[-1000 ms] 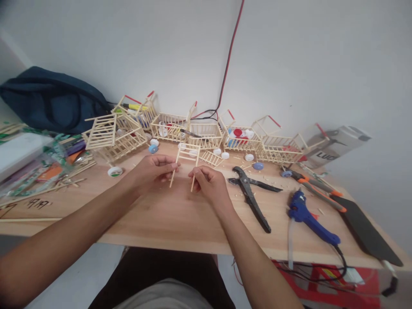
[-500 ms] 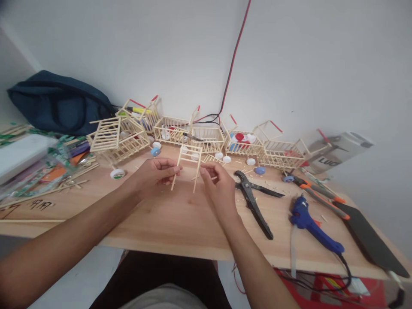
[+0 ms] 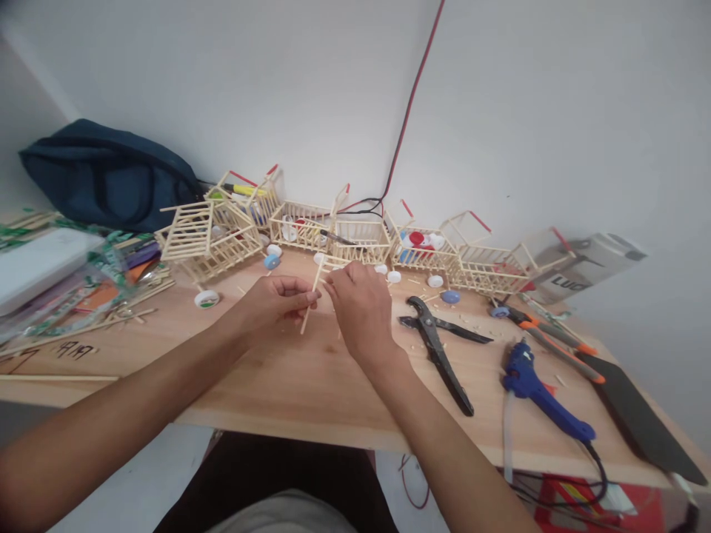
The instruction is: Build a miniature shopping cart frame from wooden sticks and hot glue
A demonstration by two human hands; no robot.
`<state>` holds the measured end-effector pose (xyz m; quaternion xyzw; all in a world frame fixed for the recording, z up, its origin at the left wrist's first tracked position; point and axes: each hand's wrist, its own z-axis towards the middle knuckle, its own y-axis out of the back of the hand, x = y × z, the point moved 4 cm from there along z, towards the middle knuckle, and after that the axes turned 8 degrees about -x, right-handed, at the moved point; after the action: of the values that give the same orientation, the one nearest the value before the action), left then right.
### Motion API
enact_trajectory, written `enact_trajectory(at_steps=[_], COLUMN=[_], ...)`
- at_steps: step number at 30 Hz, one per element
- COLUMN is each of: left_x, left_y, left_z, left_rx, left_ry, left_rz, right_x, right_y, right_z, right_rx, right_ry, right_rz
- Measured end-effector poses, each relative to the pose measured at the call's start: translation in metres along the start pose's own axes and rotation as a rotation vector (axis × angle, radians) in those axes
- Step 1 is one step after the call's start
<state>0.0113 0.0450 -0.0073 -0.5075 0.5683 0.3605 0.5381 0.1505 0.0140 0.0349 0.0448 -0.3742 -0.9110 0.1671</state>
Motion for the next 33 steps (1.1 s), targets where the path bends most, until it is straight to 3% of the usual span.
enact_trajectory(at_steps=[6, 11, 16, 25, 33], left_x=[0.000, 0.000, 0.002, 0.008, 0.007], left_y=[-0.003, 0.000, 0.001, -0.006, -0.009], left_z=[-0.003, -0.002, 0.000, -0.001, -0.004], left_rx=[-0.027, -0.074, -0.012, 0.150, 0.191], left_ry=[-0.008, -0.025, 0.017, 0.117, 0.183], left_rz=[0.040, 0.043, 0.032, 0.091, -0.027], right_x=[-0.003, -0.011, -0.039, -0.052, -0.056], right_y=[0.002, 0.018, 0.037, 0.022, 0.013], right_z=[-0.005, -0.002, 0.019, 0.039, 0.032], right_rx=[0.148, 0.259, 0.221, 0.541, 0.628], right_ry=[-0.117, -0.181, -0.327, -0.309, -0.319], right_rz=[0.137, 0.334, 0.443, 0.455, 0.433])
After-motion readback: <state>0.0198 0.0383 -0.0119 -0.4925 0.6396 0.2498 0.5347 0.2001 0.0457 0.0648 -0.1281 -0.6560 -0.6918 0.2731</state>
